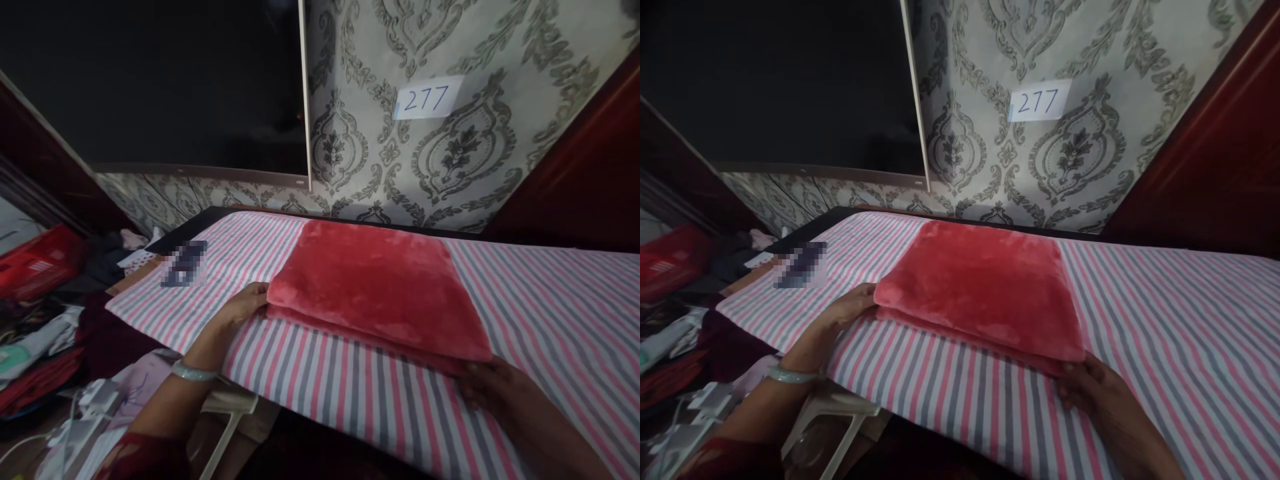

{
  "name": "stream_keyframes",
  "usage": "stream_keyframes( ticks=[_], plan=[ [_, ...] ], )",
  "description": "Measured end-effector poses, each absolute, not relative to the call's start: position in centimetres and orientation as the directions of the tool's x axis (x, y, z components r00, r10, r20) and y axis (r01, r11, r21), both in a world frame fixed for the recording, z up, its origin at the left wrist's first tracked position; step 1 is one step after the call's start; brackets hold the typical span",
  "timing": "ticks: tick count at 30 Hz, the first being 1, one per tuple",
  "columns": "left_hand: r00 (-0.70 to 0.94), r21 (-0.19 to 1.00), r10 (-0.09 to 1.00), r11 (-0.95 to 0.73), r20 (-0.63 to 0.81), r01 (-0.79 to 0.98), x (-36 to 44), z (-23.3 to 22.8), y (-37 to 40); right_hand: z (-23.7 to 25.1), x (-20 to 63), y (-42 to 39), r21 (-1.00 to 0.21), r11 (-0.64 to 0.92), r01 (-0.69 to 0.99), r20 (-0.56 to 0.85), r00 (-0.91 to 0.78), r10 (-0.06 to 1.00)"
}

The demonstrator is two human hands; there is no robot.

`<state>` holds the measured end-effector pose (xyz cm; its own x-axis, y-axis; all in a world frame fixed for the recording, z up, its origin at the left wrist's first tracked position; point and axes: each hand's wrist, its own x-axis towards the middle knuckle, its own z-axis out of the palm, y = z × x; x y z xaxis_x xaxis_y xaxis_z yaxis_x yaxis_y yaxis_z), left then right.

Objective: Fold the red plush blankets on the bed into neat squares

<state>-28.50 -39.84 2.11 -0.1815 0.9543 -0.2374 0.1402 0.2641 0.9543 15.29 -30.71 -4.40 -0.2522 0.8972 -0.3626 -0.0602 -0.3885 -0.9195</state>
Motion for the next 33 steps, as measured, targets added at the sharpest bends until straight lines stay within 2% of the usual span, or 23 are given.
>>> stream_keyframes(
  ticks=[3, 5, 8, 11, 16, 18, 21, 25, 28, 33],
  plan=[
    [-0.153, 0.942, 0.962, 0.256, -0.226, 0.218, -28.4, 2.6, -39.4, -4.4, 15.1, -30.5, -0.920, -0.391, -0.028, -0.369, -0.273, 0.888],
    [-0.139, 0.954, 0.972, 0.218, -0.192, 0.208, -28.3, 2.7, -39.1, -4.6, 14.9, -30.2, -0.920, -0.391, 0.004, -0.375, -0.287, 0.881],
    [-0.150, 0.984, 0.976, 0.168, -0.158, 0.058, -28.2, 2.7, -38.7, -5.0, 14.8, -29.8, -0.937, -0.347, 0.040, -0.345, -0.269, 0.899],
    [-0.160, 0.983, 0.974, 0.147, -0.163, -0.109, -28.5, 2.6, -38.7, -5.1, 14.8, -29.6, -0.952, -0.307, 0.006, -0.301, -0.224, 0.927],
    [-0.053, 0.964, 0.976, 0.200, -0.212, -0.173, -29.8, 2.3, -39.2, -3.9, 14.3, -29.7, -0.961, -0.276, 0.021, -0.274, -0.195, 0.942],
    [-0.079, 0.961, 0.965, 0.239, -0.251, -0.136, -30.2, 2.1, -39.3, -3.2, 13.8, -30.1, -0.967, -0.241, 0.079, -0.252, -0.182, 0.950],
    [-0.168, 0.955, 0.943, 0.297, -0.287, 0.032, -30.4, 2.2, -38.9, -2.3, 13.3, -30.6, -0.976, -0.150, 0.155, -0.169, -0.120, 0.978],
    [-0.202, 0.931, 0.949, 0.286, -0.242, 0.225, -30.7, 2.5, -37.7, -2.2, 13.5, -31.3, -0.979, -0.085, 0.186, -0.097, -0.058, 0.994],
    [-0.262, 0.918, 0.937, 0.298, -0.229, 0.261, -30.9, 2.4, -37.0, -2.6, 13.9, -31.6, -0.966, -0.033, 0.258, -0.048, -0.054, 0.997],
    [-0.245, 0.875, 0.925, 0.360, -0.290, 0.324, -31.0, 2.0, -36.6, -3.1, 13.6, -31.3, -0.927, 0.112, 0.357, 0.093, -0.071, 0.993]
  ],
)
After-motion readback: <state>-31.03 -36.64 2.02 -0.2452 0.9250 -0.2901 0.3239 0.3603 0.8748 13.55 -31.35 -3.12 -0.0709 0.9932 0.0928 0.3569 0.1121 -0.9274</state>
